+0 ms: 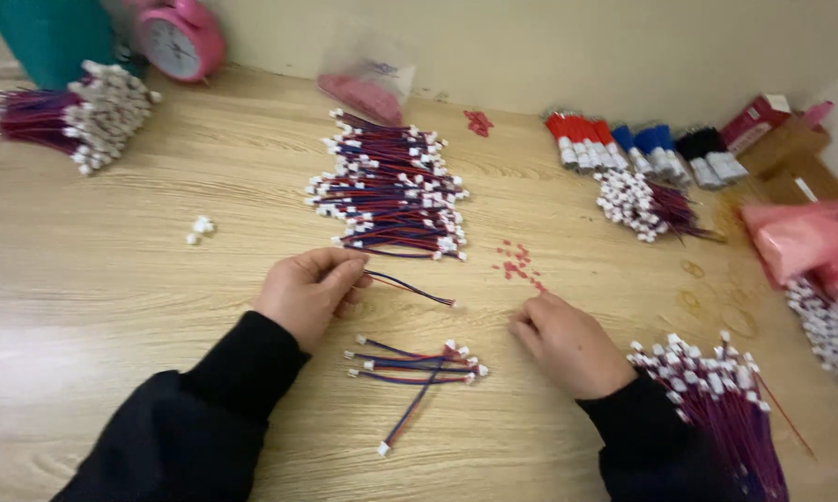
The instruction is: Attaching white plastic connectors to the ends of small wire bundles on a wooden table.
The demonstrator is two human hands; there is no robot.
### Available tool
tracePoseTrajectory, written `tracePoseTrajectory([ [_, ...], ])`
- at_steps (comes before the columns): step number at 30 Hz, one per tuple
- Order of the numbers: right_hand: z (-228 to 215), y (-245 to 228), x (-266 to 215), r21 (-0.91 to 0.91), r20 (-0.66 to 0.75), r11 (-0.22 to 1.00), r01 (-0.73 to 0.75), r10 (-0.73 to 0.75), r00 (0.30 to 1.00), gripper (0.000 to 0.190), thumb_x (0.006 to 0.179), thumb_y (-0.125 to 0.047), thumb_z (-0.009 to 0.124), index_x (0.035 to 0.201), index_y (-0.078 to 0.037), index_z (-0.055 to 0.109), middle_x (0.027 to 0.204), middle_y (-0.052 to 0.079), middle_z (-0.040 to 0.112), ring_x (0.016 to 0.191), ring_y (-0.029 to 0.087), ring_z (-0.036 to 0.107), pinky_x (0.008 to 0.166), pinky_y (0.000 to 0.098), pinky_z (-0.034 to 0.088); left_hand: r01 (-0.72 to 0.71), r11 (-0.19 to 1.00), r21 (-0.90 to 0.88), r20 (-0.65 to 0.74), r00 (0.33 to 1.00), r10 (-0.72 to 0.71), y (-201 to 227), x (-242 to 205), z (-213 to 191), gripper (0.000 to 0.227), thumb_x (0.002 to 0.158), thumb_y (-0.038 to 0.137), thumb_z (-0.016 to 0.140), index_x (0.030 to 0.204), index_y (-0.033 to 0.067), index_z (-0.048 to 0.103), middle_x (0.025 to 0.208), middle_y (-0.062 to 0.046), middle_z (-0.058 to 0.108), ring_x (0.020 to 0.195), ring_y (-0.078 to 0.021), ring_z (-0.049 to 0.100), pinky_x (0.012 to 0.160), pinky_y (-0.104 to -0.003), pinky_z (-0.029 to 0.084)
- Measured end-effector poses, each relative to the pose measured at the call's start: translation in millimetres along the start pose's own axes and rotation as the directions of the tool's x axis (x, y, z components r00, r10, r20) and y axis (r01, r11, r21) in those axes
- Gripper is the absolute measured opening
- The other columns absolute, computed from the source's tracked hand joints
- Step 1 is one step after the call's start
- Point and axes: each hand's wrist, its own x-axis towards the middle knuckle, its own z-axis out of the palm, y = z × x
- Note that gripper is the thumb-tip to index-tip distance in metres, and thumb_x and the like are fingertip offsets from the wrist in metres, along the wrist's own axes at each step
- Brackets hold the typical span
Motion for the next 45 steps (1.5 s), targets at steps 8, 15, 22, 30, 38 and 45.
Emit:
tracePoseTrajectory([
  [8,-26,-66,8,0.798,-0.169,0.572,0.188,-0.087,0.982,0.006,0.089,-0.007,0.062,0.091,-0.003,0.066,0.065,0.009,0.065,0.057,0.015,0.059,0.058,0.0261,0.05,0.037,0.999,-0.015,-0.015,0.999,-0.037,-7,6,2,0.008,0.087,0.015,0.07,0.088,0.0076,0.074,0.063,-0.003,0.063,0.052,-0.0088,0.054,0.047,-0.022,0.047],
  [15,-5,-131,58,0.903,-0.152,0.374,0.21,-0.18,0.972,0.022,0.082,0.003,0.068,0.104,0.005,0.07,0.073,0.012,0.073,0.065,0.014,0.068,0.062,0.0266,0.058,0.019,0.954,-0.298,-0.007,1.0,-0.022,-28,19,2,0.03,0.083,0.007,0.074,0.112,0.0013,0.067,0.083,-0.013,0.071,0.069,-0.017,0.07,0.056,-0.022,0.06],
  [22,-10,-142,57,0.714,-0.292,0.618,0.328,-0.162,0.943,0.019,0.077,-0.006,0.077,0.097,-0.007,0.077,0.073,0.006,0.076,0.064,0.01,0.071,0.057,0.0241,0.058,0.021,0.941,-0.339,-0.04,0.999,-0.037,-22,15,0,0.033,0.082,0.005,0.075,0.113,0.0014,0.066,0.083,-0.015,0.072,0.07,-0.0189,0.071,0.058,-0.024,0.061],
  [30,-7,-138,58,0.222,-0.612,0.788,0.573,-0.345,0.712,0.012,0.079,-0.02,0.077,0.09,-0.025,0.077,0.073,-0.003,0.064,0.074,0.02,0.063,0.073,0.033,0.048,0.008,0.923,-0.386,-0.029,0.999,-0.021,-7,3,3,0.035,0.082,0.007,0.075,0.115,0.0028,0.064,0.084,-0.013,0.072,0.071,-0.019,0.072,0.059,-0.025,0.062],
  [38,0,-130,64,0.293,-0.62,0.735,0.612,-0.341,0.706,0.009,0.076,-0.026,0.08,0.084,-0.025,0.077,0.076,-0.001,0.062,0.077,0.022,0.061,0.074,0.0342,0.047,0.01,0.915,-0.403,0.051,0.999,0.011,-14,4,5,0.036,0.084,0.006,0.073,0.118,0.002,0.063,0.078,-0.012,0.07,0.069,-0.019,0.071,0.058,-0.026,0.062],
  [45,-1,-138,59,0.397,-0.622,0.67,0.627,-0.306,0.721,0.008,0.076,-0.016,0.081,0.082,-0.018,0.076,0.077,0.002,0.068,0.078,0.024,0.068,0.076,0.0358,0.049,0.0,0.894,-0.448,0.082,0.996,0.042,-11,1,4,0.038,0.084,0.004,0.072,0.12,0.003,0.062,0.076,-0.012,0.069,0.069,-0.0185,0.071,0.06,-0.026,0.061],
])
